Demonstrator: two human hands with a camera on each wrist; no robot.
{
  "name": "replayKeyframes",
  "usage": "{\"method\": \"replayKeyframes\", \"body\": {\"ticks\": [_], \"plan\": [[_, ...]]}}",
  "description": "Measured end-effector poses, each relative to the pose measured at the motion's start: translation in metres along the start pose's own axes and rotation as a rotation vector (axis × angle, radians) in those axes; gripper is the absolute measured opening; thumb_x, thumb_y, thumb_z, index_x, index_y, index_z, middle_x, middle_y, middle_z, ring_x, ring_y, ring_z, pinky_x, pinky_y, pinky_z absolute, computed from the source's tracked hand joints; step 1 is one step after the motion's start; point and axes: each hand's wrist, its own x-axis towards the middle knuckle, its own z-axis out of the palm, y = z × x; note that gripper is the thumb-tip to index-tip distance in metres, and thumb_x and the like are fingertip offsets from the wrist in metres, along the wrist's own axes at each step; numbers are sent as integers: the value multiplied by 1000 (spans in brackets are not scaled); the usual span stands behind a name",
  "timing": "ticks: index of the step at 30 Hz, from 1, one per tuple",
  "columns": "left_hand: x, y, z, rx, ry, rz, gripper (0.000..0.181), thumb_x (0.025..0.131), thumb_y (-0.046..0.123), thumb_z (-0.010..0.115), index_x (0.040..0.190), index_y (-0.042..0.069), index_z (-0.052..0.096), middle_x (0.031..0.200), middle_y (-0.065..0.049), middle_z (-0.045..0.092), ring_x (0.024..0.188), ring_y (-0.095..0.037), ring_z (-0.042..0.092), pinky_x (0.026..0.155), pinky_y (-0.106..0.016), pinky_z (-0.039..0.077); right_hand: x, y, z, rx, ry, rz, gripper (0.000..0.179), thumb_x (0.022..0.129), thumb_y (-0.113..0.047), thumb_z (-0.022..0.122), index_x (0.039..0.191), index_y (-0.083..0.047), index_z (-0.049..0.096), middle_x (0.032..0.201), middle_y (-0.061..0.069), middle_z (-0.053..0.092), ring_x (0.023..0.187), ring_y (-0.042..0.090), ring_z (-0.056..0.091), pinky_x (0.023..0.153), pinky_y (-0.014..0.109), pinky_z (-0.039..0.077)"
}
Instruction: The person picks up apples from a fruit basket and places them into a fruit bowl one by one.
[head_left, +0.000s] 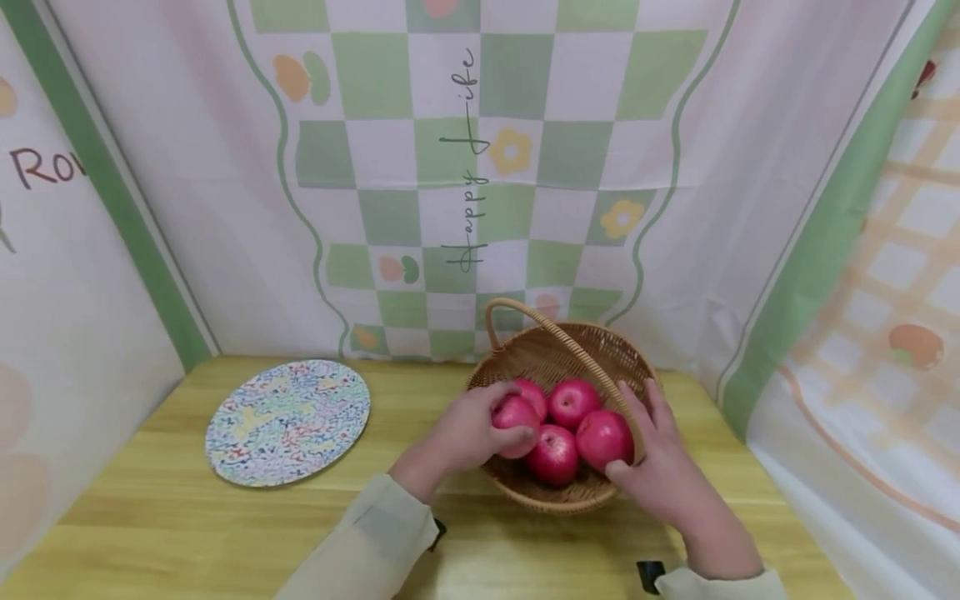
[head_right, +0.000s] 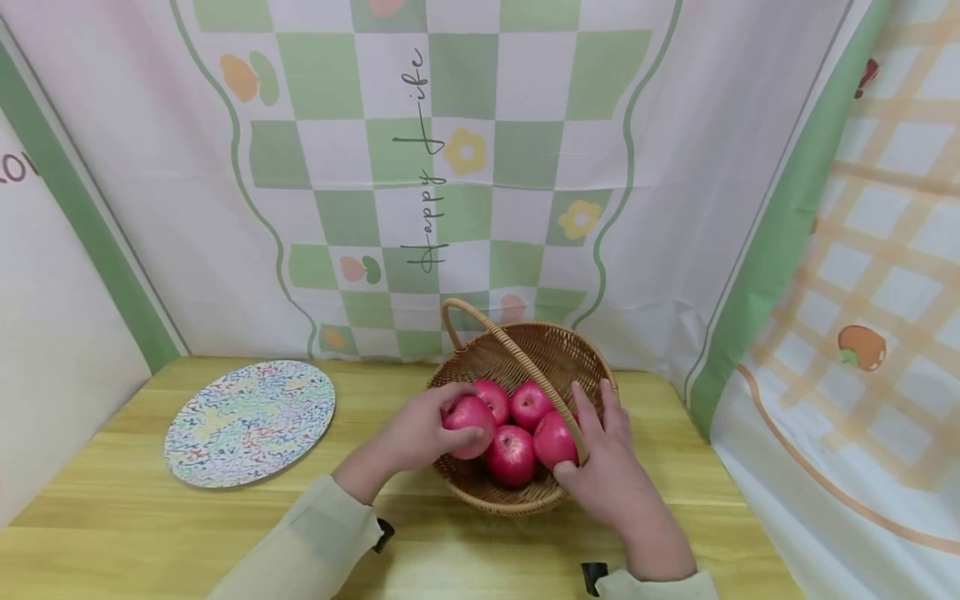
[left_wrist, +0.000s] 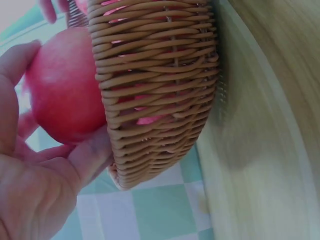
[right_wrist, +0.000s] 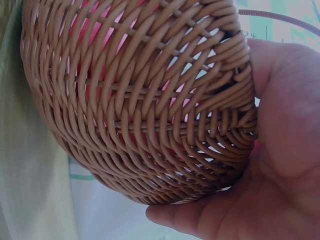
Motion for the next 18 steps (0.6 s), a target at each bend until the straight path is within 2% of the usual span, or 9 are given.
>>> {"method": "replayKeyframes", "body": {"ticks": [3, 7, 13, 18], "plan": [[-1, -2, -3, -85, 41, -9, 60, 87, 47, 75, 138, 19, 56, 114, -1, 65, 97, -16, 62, 81, -34, 54, 0, 1, 0, -4, -5, 7, 109, 73, -3, 75, 161, -14, 12, 161, 25, -12, 135, 61, 18, 94, 71, 38], [-3, -3, -7, -137, 78, -28, 57, 85, 49, 76, 132, 20, 58, 112, -2, 65, 99, -18, 62, 83, -37, 53, 0, 0, 0, -3, -9, 17, 108, 73, -3, 74, 161, -15, 12, 161, 25, -13, 134, 63, 19, 95, 73, 35], [-4, -4, -12, -208, 75, -60, 53, 83, 45, 81, 125, 22, 58, 107, -1, 63, 96, -19, 61, 81, -38, 53, 0, -1, -1, -10, -14, 31, 106, 74, -5, 73, 161, -12, 13, 161, 26, -13, 132, 63, 22, 95, 72, 36], [-5, -3, -16, -251, 82, -87, 53, 83, 43, 81, 126, 23, 57, 105, -1, 61, 92, -20, 60, 78, -39, 53, 1, -1, -2, -13, -24, 47, 105, 75, -7, 72, 161, -11, 11, 161, 25, -15, 131, 62, 26, 95, 69, 39]]}}
